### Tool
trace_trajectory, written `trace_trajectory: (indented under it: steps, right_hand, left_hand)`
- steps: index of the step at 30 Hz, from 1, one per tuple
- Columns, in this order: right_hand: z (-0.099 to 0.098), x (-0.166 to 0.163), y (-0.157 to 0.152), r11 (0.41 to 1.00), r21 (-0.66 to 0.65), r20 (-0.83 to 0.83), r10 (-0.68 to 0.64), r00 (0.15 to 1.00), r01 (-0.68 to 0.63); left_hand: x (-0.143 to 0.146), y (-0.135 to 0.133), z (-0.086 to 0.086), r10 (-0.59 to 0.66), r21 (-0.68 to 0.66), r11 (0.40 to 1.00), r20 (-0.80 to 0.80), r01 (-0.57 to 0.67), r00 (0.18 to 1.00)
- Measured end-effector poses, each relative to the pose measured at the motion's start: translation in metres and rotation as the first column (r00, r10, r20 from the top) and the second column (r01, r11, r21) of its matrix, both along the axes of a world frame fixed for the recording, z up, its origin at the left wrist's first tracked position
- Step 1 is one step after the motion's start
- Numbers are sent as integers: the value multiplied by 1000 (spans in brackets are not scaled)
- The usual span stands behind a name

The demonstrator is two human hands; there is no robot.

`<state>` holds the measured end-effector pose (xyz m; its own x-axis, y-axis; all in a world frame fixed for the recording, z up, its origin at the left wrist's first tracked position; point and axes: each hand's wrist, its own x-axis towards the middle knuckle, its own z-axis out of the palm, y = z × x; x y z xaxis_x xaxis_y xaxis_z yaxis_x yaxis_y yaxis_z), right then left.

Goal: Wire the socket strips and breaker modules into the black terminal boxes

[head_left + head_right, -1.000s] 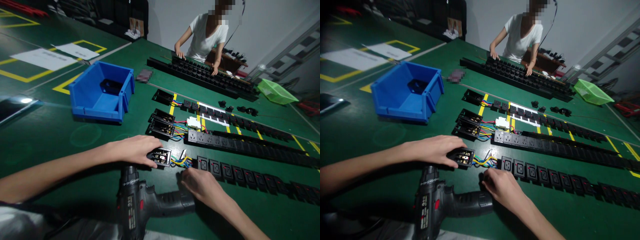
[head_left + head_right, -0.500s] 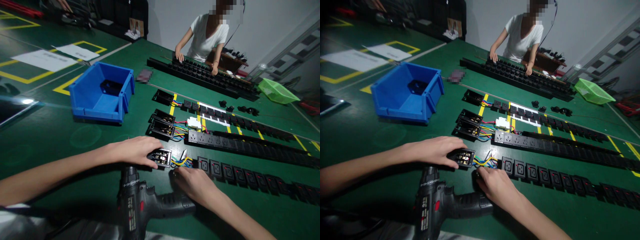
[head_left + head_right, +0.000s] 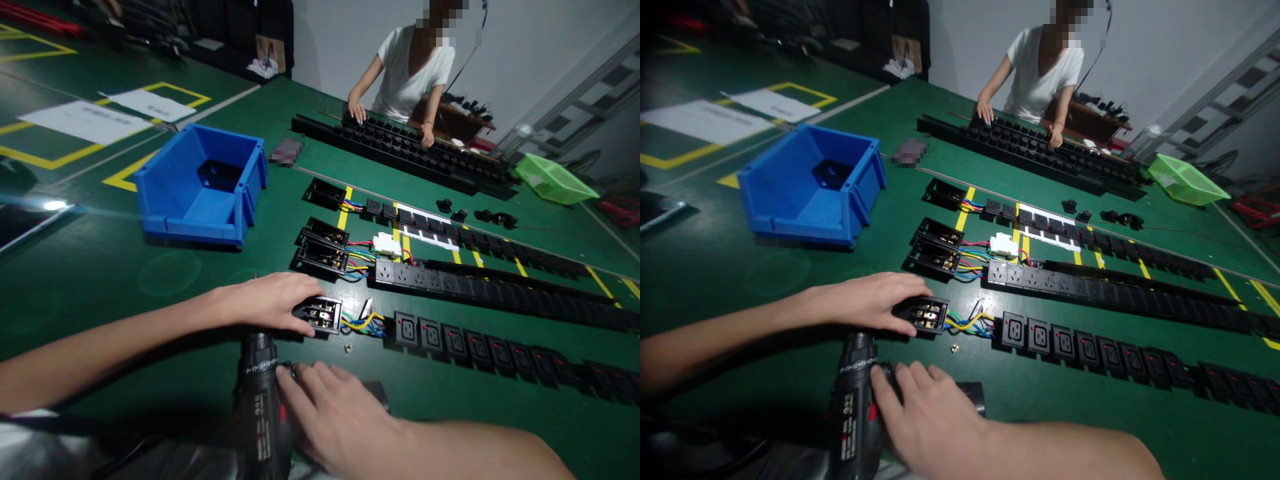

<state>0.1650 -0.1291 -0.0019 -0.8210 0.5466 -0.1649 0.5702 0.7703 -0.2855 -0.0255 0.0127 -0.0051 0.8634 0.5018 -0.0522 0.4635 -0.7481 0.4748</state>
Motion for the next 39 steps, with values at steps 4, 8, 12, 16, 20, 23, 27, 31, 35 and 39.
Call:
trace_trajectory:
  steps: [4,8,12,16,20,23,27,31,35,39]
  right_hand:
    - [1,-9,0,999,45,47,-4,999,1]
    - [7,-1,4,1000,-4,-16,9,1000,-9]
    - [16,28,19,995,-72,-128,-73,989,64]
    - [14,61,33,970,69,-76,-226,971,231]
    - [-4,76,38,965,109,33,-243,969,239]
    - [-19,76,37,964,144,38,-233,972,225]
    - [-23,74,38,964,128,-16,-232,973,232]
    - [-6,70,38,976,2,-270,-210,940,219]
    - [8,58,36,987,-43,-644,-144,752,152]
    - [9,44,32,989,-36,-797,-114,593,142]
  left_hand:
    - [0,1,0,2,-4,1000,12,-2,1000]
    - [0,0,-1,4,3,1000,17,-4,1000]
    - [0,-1,-2,8,13,1000,25,-8,1000]
    - [1,0,-1,8,9,1000,2,-8,1000]
    - [2,0,1,2,4,1000,-4,-2,1000]
    - [1,0,0,-5,6,1000,-7,5,1000]
    - [0,-1,0,-9,8,1000,-18,10,1000]
    - [1,-5,5,-13,50,999,46,10,999]
    - [8,-18,14,-117,24,993,284,115,952]
    - [13,-34,21,-202,-49,967,457,251,866]
